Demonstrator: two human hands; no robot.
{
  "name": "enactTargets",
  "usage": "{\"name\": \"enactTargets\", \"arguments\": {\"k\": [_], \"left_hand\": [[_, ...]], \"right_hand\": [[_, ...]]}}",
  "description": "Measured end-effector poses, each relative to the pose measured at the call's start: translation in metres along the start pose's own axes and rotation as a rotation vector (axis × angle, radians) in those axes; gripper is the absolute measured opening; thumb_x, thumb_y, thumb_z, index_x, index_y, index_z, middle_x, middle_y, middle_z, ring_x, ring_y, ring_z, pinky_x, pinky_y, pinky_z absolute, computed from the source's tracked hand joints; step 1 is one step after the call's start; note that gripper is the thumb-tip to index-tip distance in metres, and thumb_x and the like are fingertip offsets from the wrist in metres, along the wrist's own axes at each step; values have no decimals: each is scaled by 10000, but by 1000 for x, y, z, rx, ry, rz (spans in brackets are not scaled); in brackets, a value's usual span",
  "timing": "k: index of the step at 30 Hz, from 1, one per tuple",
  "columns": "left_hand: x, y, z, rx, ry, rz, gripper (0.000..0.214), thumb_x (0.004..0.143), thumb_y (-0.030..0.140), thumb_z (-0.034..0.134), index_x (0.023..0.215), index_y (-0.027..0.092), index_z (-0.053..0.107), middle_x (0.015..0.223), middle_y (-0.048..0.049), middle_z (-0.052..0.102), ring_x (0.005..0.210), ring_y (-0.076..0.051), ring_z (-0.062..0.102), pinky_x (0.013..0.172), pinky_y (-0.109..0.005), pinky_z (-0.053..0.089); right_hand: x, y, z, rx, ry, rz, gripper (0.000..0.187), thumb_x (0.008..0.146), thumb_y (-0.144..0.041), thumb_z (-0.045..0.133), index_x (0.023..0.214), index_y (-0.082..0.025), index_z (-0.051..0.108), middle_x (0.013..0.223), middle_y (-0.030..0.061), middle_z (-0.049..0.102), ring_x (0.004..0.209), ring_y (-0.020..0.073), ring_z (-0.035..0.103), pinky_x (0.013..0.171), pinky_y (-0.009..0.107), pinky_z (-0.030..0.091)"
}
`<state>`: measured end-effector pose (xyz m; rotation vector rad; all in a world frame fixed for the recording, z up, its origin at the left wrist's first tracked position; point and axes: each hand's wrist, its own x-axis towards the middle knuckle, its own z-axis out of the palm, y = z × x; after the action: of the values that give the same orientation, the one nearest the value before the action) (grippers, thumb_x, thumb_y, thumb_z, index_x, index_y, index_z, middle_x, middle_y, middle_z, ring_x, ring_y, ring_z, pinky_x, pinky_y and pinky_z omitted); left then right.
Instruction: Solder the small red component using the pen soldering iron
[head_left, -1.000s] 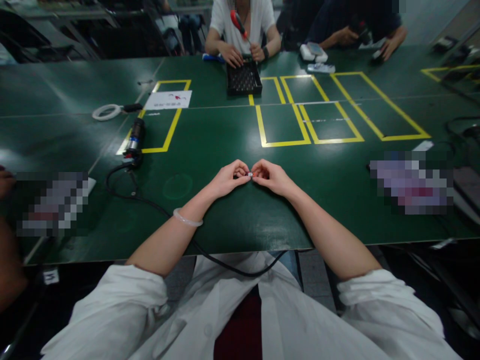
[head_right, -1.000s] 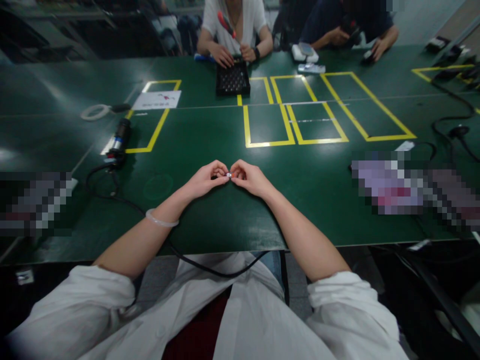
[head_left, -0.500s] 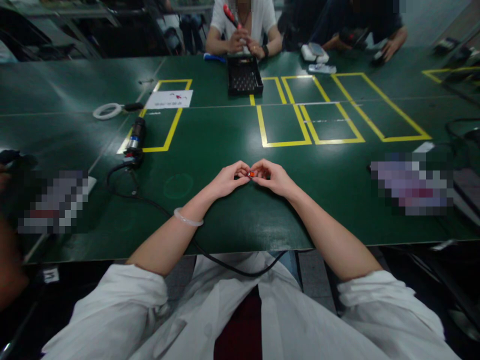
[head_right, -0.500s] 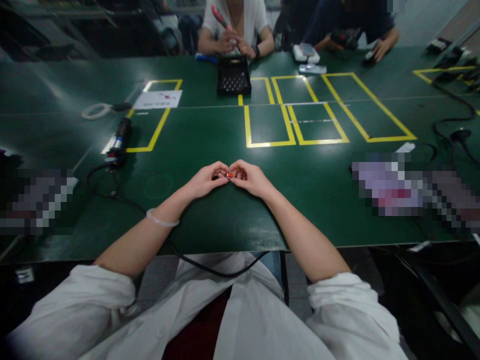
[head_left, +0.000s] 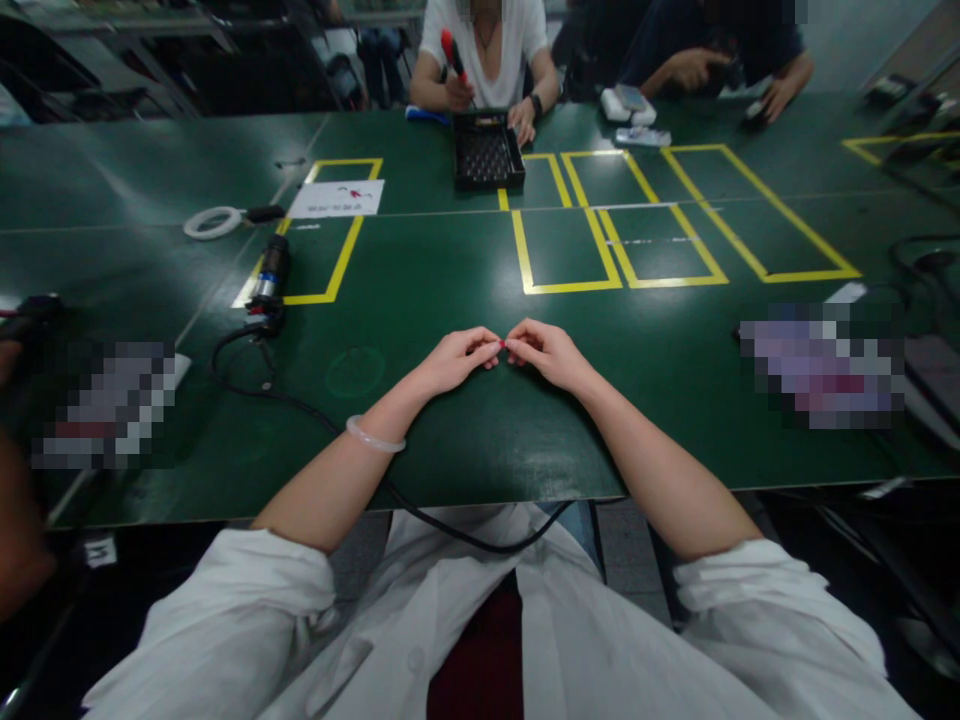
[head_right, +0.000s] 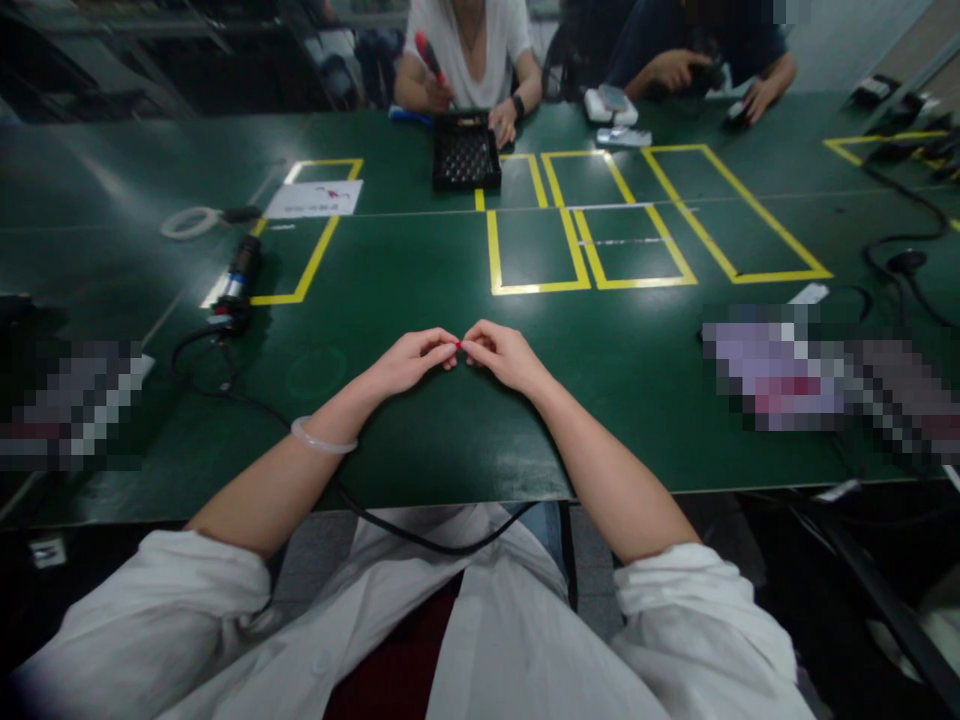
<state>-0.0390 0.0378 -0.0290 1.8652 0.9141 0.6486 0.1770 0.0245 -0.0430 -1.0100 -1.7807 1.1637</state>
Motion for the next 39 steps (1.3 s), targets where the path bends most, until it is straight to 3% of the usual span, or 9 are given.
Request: {"name": "enactTargets", "arguments": {"k": [8, 15, 19, 39], "left_hand": [[0, 4, -1, 23, 6, 1, 430, 974, 507, 452, 859, 134, 634, 817, -73, 683, 748, -157, 626, 775, -309, 478], [0, -2, 0, -26, 12, -10, 331, 882, 441, 628, 1002, 133, 634, 854, -58, 672, 779, -154, 624, 752, -292, 482], [0, -1, 1, -34, 52, -12, 303, 828, 390, 684, 989, 144, 609, 888, -52, 657, 788, -143, 607, 746, -286, 487], [-1, -1, 4, -38, 89, 54, 279, 810, 346, 714, 947, 154, 564, 887, -25, 622, 759, -116, 584, 741, -266, 480]], "right_hand": [[1, 0, 3, 83, -2, 13, 314, 898, -492, 608, 893, -179, 579, 714, 20, 679, 641, 130, 607, 654, 274, 491], [-1, 1, 2, 1, -4, -68, 248, 856, -367, 662, 1008, -189, 581, 837, 4, 639, 685, 118, 561, 647, 256, 450], [-1, 0, 1, -133, -7, -83, 241, 839, -282, 646, 1055, -195, 585, 903, 12, 668, 678, 117, 543, 650, 260, 434], [-1, -4, 2, -200, -4, -83, 168, 804, -250, 647, 954, -199, 590, 864, 8, 665, 677, 128, 563, 640, 266, 426]]}}
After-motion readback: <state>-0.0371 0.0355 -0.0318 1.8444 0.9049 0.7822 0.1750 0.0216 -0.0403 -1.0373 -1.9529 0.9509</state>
